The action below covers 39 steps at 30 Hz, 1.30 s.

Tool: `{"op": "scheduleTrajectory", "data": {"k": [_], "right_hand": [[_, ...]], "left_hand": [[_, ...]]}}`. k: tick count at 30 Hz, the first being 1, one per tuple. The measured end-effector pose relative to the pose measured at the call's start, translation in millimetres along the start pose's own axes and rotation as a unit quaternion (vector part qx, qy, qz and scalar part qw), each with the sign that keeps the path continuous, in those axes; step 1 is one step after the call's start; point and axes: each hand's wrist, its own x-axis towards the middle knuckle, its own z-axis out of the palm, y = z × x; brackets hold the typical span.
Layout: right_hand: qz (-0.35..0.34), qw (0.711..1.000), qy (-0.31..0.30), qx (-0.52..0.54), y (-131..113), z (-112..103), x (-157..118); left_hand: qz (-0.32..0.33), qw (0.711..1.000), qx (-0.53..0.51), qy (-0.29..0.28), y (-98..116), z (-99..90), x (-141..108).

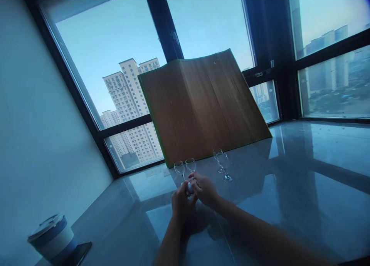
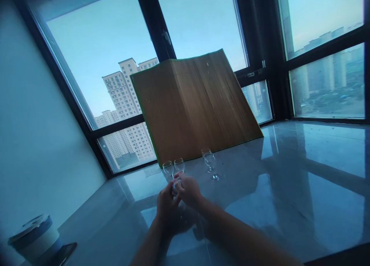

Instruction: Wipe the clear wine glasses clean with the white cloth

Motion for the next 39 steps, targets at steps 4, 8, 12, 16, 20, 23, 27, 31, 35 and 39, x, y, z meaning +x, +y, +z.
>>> {"op": "scheduleTrajectory", "data": {"k": [4,8,12,16,20,23,27,31,35,39], "right_hand": [[0.012,0.999,0.014,-0.041,5.1,2.6,-0.1],[0.012,0.998,0.021,-0.063,4.7,0.6,0.3],[0.005,0.997,0.027,-0.074,3.1,0.1,0.4],[0.000,0.996,0.028,-0.083,2.6,-0.3,-0.4],[-0.006,0.996,0.014,-0.088,1.9,-2.7,-0.9],[-0.007,0.996,0.008,-0.083,2.6,-2.9,-0.3],[-0.006,0.998,0.006,-0.070,3.3,-2.1,1.1],[-0.006,0.998,0.007,-0.063,1.8,-2.7,0.7],[-0.003,0.998,0.011,-0.068,0.3,-3.0,0.0],[0.000,0.998,0.018,-0.064,0.2,-2.5,0.3]], "left_hand": [[0.003,1.000,0.017,-0.016,-2.8,5.9,5.9],[-0.015,1.000,0.010,-0.013,2.6,8.5,6.0],[-0.021,1.000,0.004,-0.018,4.6,7.3,5.2],[-0.020,0.999,0.004,-0.025,3.5,6.4,5.5],[-0.021,1.000,-0.003,-0.023,4.4,6.0,5.6],[-0.023,0.999,-0.004,-0.022,5.2,5.8,5.6],[-0.019,0.999,-0.006,-0.028,4.8,5.9,5.5],[-0.021,0.999,0.004,-0.024,4.3,6.1,5.3],[-0.017,1.000,0.001,-0.020,5.2,6.4,6.0],[-0.020,1.000,0.001,-0.014,5.2,7.3,6.7]]}}
